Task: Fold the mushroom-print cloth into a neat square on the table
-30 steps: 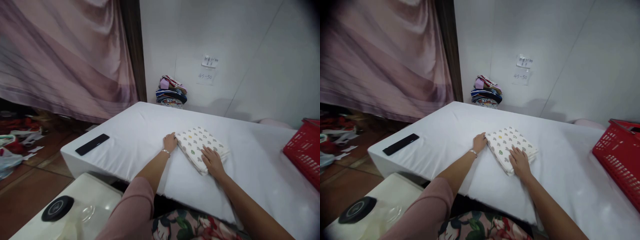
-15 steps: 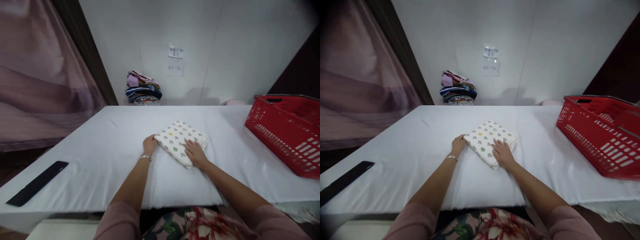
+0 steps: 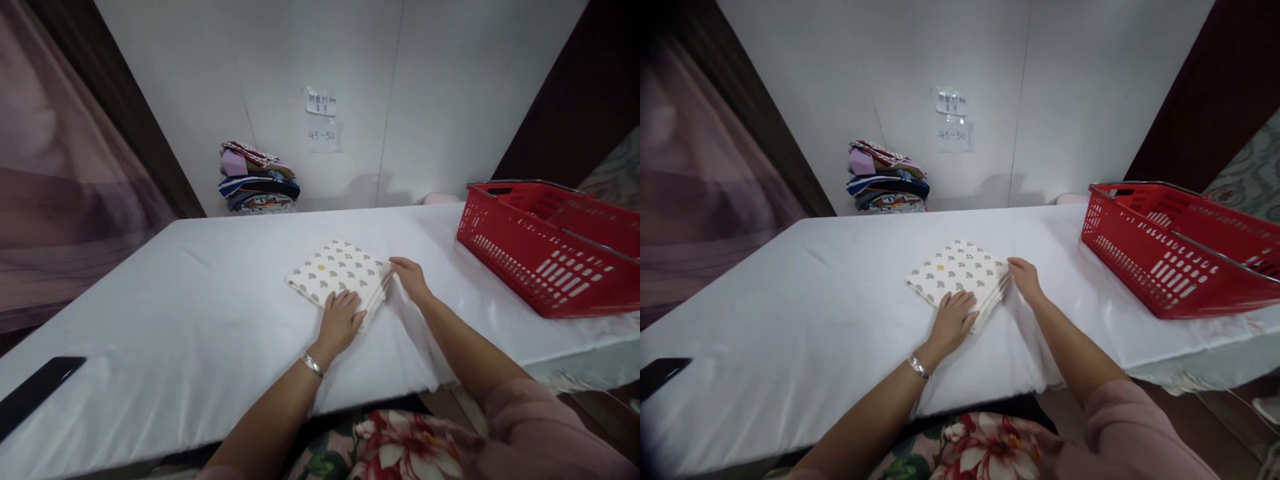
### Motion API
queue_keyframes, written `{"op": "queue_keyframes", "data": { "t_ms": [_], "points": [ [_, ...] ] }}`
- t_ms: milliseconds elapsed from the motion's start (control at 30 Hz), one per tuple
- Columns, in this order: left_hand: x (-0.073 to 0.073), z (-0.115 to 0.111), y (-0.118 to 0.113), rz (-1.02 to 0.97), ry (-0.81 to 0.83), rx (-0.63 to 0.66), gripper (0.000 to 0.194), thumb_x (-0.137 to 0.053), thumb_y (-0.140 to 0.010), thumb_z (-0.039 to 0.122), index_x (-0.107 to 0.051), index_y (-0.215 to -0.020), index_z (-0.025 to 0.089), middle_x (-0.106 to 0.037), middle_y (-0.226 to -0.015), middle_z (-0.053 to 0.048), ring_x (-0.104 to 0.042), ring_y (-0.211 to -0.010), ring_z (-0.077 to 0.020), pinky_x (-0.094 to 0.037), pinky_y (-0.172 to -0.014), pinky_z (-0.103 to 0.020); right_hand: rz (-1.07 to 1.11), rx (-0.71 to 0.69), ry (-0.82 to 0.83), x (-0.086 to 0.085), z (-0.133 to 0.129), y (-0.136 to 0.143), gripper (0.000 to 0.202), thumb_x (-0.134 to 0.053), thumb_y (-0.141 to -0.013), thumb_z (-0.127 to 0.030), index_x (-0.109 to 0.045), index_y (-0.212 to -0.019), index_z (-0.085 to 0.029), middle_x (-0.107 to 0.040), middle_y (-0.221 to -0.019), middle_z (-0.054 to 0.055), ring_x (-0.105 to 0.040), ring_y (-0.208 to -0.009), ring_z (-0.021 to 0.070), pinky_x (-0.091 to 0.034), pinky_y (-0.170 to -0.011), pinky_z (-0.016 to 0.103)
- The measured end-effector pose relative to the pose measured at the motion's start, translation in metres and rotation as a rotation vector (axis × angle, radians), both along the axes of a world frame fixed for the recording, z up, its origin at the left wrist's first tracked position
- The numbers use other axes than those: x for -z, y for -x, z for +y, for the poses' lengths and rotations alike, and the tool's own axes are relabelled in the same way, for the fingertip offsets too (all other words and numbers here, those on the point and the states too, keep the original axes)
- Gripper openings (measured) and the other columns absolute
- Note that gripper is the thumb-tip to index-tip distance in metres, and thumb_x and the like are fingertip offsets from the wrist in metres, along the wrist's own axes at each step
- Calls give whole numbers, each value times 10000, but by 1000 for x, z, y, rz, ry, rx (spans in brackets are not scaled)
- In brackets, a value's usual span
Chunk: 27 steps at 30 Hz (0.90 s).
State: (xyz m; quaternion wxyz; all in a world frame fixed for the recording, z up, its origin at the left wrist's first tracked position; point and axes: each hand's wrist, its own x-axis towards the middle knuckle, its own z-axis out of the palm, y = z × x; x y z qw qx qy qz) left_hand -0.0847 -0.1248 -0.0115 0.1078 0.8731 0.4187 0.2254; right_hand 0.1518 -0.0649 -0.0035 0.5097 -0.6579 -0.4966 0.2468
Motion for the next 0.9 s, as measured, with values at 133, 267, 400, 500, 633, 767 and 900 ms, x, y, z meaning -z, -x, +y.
{"op": "queue_keyframes", "data": {
  "t_ms": [133, 267, 400, 500, 633, 767, 900],
  "points": [
    [2, -2, 2, -37, -41, 6, 331, -391, -924, 394, -560, -1173, 256, -542, -1301, -37, -390, -1266, -206, -153, -1122, -421, 62, 77, 162, 2, 6, -28, 309, -582, -681, -409, -662, -837, -156, -673, -784, 60, -601, -708, 185, -467, -583, 286],
    [0, -7, 0, -72, -105, 34, 332, -499, -871, 404, -567, -1146, 230, -567, -1236, -66, -450, -1182, -226, -219, -1089, -436, 23, 50, 189, 7, 12, -32, 328, -606, -670, -501, -610, -652, -174, -609, -630, 24, -534, -589, 146, -402, -515, 254],
    [0, -9, -1, -102, -149, 20, 319, -578, -815, 370, -579, -1097, 219, -590, -1119, -67, -488, -1072, -235, -315, -1009, -450, -96, 24, 239, 9, 24, -32, 320, -637, -646, -492, -604, -624, -174, -598, -612, 16, -517, -585, 136, -388, -529, 245],
    [0, -8, -1, -100, -166, 18, 356, -621, -778, 377, -578, -1088, 207, -586, -1083, -67, -488, -1044, -238, -330, -986, -450, -104, 24, 258, 9, 31, -34, 262, -663, -621, -428, -606, -617, -172, -585, -574, 10, -507, -564, 132, -376, -516, 239],
    [1, -8, -2, -83, -171, 16, 347, -628, -763, 348, -573, -1073, 201, -584, -1061, -71, -484, -1037, -244, -330, -972, -445, -93, 24, 257, 6, 37, -37, 220, -658, -621, -383, -599, -603, -172, -571, -546, 1, -491, -527, 119, -366, -496, 235],
    [2, -7, -3, -73, -170, 7, 279, -595, -785, 323, -579, -1034, 199, -586, -1032, -74, -487, -1021, -247, -325, -957, -445, -89, 30, 267, 7, 38, -38, 186, -651, -615, -345, -599, -590, -169, -552, -512, -9, -482, -508, 115, -355, -485, 235],
    [3, -7, -3, -73, -178, 14, 243, -568, -804, 319, -582, -1009, 190, -586, -1012, -74, -485, -1002, -241, -336, -934, -428, -84, 24, 267, 10, 37, -38, 166, -640, -618, -324, -604, -586, -165, -548, -502, -12, -483, -511, 114, -359, -493, 234]
  ]
}}
